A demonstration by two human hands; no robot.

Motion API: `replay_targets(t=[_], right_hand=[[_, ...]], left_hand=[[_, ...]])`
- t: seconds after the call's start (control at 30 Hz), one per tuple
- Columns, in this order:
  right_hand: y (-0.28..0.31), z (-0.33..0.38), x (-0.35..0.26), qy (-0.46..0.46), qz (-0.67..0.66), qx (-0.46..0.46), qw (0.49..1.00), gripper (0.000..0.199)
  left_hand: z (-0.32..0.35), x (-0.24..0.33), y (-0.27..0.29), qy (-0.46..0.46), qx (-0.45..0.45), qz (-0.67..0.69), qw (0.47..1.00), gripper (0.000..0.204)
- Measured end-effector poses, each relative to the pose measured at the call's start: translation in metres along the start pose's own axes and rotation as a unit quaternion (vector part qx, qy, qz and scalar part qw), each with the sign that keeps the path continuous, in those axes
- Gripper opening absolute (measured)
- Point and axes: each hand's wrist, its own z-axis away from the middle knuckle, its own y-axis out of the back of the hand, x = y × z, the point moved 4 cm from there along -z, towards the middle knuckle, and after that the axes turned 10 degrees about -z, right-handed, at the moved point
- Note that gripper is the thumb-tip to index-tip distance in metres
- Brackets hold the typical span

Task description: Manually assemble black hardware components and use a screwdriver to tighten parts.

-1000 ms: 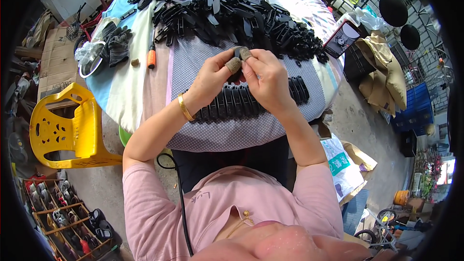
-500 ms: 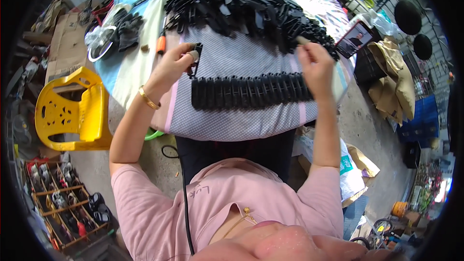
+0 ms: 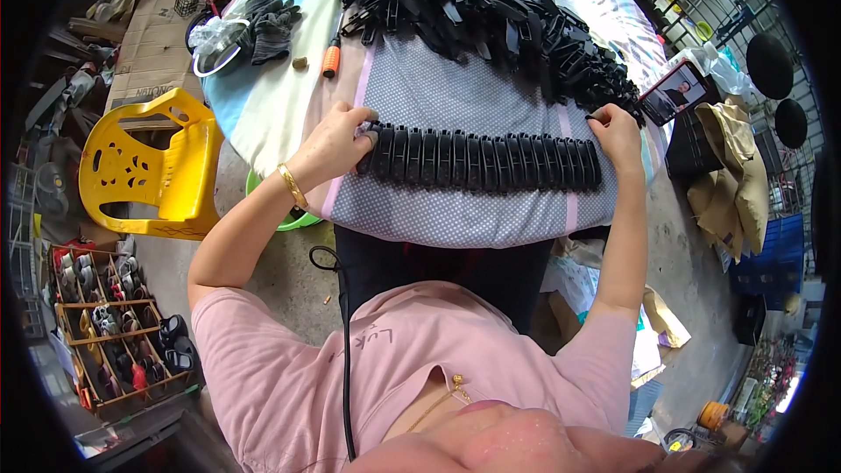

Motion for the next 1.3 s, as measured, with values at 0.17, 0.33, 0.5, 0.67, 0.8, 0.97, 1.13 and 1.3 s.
replay_targets(t=[0.17, 0.33, 0.5, 0.67, 0.8, 0.97, 1.13, 1.3], right_hand=[[0.004, 0.008, -0.012, 0.076, -0.147, 0.053, 0.985, 0.023], [0.014, 0.029, -0.04, 0.077, -0.331, 0.078, 0.937, 0.022], [0.016, 0.072, -0.089, 0.101, -0.42, 0.07, 0.899, 0.024], [0.008, 0.105, -0.109, 0.104, -0.441, 0.024, 0.891, 0.02], [0.012, 0.116, -0.108, 0.085, -0.471, 0.033, 0.877, 0.019], [0.006, 0.117, -0.114, 0.084, -0.521, 0.017, 0.849, 0.014], [0.009, 0.103, -0.136, 0.175, -0.505, 0.078, 0.841, 0.009], [0.017, 0.096, -0.162, 0.244, -0.397, 0.174, 0.868, 0.011]], left_hand=[[0.007, -0.003, -0.003, -0.147, 0.127, -0.227, 0.954, 0.03], [-0.018, 0.028, 0.017, -0.06, 0.023, -0.252, 0.966, 0.025], [-0.108, 0.053, 0.009, -0.325, 0.256, -0.22, 0.883, 0.027], [-0.17, 0.034, -0.009, -0.313, 0.26, -0.269, 0.873, 0.041], [-0.161, 0.037, 0.003, -0.263, 0.285, -0.261, 0.884, 0.036], [-0.141, 0.032, 0.005, -0.279, 0.241, -0.112, 0.923, 0.033], [-0.077, 0.076, -0.007, -0.177, -0.123, 0.52, 0.826, 0.031], [-0.046, 0.094, -0.021, -0.144, -0.233, 0.644, 0.714, 0.034]])
